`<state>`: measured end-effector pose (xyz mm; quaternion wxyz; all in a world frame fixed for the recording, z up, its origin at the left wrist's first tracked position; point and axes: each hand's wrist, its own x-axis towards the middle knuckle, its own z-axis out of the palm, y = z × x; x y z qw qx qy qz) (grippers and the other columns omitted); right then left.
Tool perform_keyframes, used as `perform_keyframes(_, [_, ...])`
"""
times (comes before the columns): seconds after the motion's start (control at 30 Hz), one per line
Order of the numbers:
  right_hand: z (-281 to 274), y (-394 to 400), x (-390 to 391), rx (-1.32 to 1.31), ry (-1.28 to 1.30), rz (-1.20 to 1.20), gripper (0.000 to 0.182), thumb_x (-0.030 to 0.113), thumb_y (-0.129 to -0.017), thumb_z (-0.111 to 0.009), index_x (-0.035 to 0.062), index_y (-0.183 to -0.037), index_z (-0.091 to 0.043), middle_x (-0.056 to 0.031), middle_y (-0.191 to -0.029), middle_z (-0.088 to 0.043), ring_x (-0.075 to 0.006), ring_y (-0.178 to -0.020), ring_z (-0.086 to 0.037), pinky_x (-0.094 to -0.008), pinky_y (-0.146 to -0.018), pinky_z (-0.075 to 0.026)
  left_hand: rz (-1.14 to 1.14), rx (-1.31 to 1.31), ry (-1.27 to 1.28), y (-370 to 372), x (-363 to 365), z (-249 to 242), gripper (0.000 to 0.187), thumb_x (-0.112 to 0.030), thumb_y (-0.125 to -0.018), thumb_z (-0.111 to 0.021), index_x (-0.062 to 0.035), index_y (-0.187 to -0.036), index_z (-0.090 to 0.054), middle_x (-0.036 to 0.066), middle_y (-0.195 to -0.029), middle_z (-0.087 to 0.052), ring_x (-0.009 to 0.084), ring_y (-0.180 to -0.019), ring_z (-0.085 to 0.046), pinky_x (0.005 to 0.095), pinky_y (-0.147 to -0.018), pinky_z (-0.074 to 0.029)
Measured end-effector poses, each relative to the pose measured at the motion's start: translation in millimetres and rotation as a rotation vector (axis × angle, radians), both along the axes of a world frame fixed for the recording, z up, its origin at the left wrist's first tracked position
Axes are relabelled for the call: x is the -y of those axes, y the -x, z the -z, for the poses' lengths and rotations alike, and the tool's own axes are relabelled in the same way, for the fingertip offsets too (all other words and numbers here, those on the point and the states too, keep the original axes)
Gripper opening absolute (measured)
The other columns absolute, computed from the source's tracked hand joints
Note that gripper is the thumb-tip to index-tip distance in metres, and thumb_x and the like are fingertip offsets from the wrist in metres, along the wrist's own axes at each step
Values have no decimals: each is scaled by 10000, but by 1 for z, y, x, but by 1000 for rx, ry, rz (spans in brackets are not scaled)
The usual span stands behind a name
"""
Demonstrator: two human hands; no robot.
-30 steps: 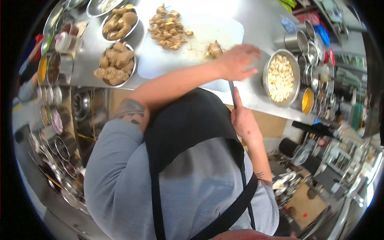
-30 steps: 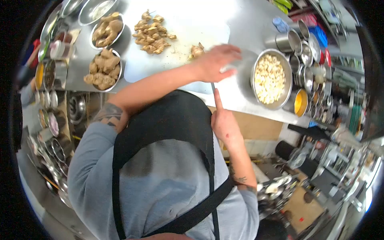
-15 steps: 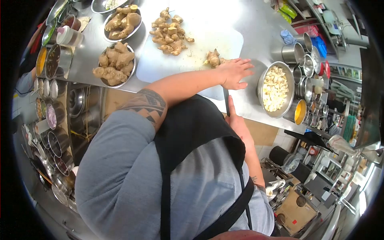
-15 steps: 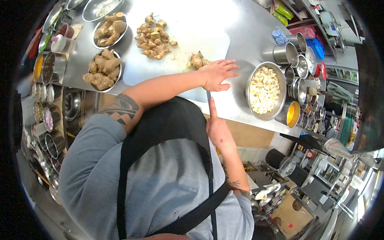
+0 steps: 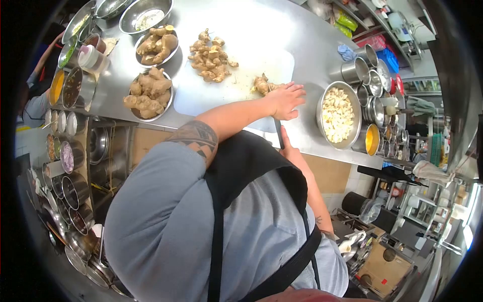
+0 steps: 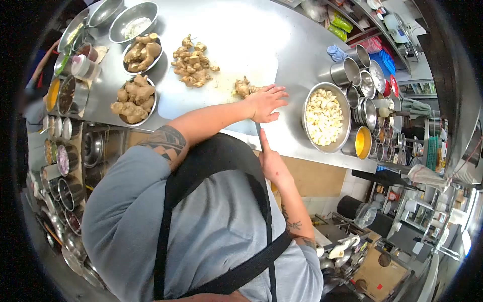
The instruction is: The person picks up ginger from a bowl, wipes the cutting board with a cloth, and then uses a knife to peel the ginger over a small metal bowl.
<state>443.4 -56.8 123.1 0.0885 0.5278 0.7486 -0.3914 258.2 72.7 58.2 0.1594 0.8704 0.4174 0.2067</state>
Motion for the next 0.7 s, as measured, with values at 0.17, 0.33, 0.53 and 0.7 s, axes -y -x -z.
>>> perform_keyframes(0.17, [-17,6,-1,-24,-79,-14,836,40,-942,-511,204,-1639,-81,-339,-799,-654,-511,-762,-650,-564,-725,-474,-216,224,115,32,-14,-18,438,-332,-975,-547,-79,-1332,-562,167,-1429,-514,364,-1333,-473,538,-1120,-363])
perform_keyframes(0.33, [0,1,5,-80,-59,56,796,80,-964,-529,229,-1631,-123,-324,-804,-661,-511,-790,-652,-560,-739,-484,-816,112,139,69,5,27,385,-349,-1015,-522,-49,-1256,-549,176,-1309,-537,381,-1184,-506,538,-1041,-365])
perform_keyframes(0.53, [-17,-14,-10,-219,49,94,735,96,-999,-520,236,-1633,-177,-341,-1001,-680,-494,-854,-671,-507,-831,-517,-777,141,-16,72,18,55,377,-348,-1028,-506,-55,-1266,-516,175,-1345,-491,376,-1215,-471,538,-1042,-330])
perform_keyframes(0.7, [-23,-20,-15,-178,0,105,680,104,-999,-546,163,-1611,-257,-308,-967,-691,-485,-869,-671,-504,-817,-517,-748,186,3,79,16,61,365,-337,-1036,-479,-68,-1282,-489,176,-1361,-480,384,-1233,-455,536,-1050,-312])
